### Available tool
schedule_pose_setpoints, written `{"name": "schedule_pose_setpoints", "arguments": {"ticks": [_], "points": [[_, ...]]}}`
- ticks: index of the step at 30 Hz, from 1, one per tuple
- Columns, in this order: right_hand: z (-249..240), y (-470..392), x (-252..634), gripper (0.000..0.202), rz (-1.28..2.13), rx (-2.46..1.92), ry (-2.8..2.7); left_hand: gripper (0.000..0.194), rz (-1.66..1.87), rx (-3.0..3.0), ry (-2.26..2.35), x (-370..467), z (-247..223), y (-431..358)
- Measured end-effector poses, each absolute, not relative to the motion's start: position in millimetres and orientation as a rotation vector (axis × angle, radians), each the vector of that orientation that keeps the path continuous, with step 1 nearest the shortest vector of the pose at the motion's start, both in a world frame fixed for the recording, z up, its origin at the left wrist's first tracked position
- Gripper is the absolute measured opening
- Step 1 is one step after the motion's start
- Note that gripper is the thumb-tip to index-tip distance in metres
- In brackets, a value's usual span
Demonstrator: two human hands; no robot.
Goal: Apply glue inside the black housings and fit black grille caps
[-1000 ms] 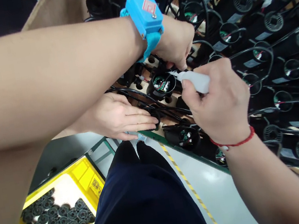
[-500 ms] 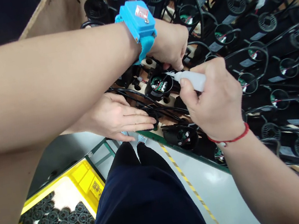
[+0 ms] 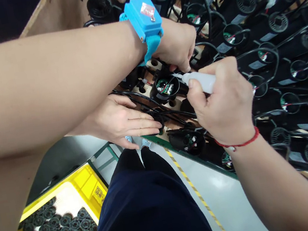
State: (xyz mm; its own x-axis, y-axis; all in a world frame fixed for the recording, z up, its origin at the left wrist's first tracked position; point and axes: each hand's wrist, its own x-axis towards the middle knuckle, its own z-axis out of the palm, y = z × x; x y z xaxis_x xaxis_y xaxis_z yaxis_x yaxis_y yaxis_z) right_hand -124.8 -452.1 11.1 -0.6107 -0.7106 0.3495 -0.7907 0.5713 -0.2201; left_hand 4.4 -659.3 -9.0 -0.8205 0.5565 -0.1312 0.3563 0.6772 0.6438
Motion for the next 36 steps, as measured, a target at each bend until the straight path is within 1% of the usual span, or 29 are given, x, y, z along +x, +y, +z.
{"name": "schedule_pose_setpoints", "arguments": {"ticks": [6,15,18,22,27,32,36], "points": [[12.4,-452.5,-124.4,0.014,0.552,1.257,-2.603,0.049,0.877,0.669,2.512,4.4,-7.6,-658.6],[10.9,-459.7,-120.6,0.009,0.76,1.281,-2.672,0.059,0.905,0.699,2.47,3.7,-15.1,-662.8],[8.2,-460.5,-120.1,0.008,0.805,1.273,-2.632,0.057,0.83,0.733,2.486,5.0,-15.0,-663.4],[5.0,-457.9,-122.5,0.012,0.927,1.232,-2.606,0.053,0.733,0.771,2.519,4.9,-9.6,-663.0],[4.7,-451.2,-125.9,0.012,1.101,1.166,-2.699,0.05,0.703,0.778,2.495,2.7,-5.5,-664.6],[7.8,-442.2,-132.0,0.016,1.125,1.096,-2.78,0.048,0.659,0.849,2.605,4.2,-4.6,-664.7],[13.3,-435.6,-143.9,0.013,1.157,1.093,-2.846,0.052,0.717,0.879,2.647,7.8,-6.5,-665.0]]}}
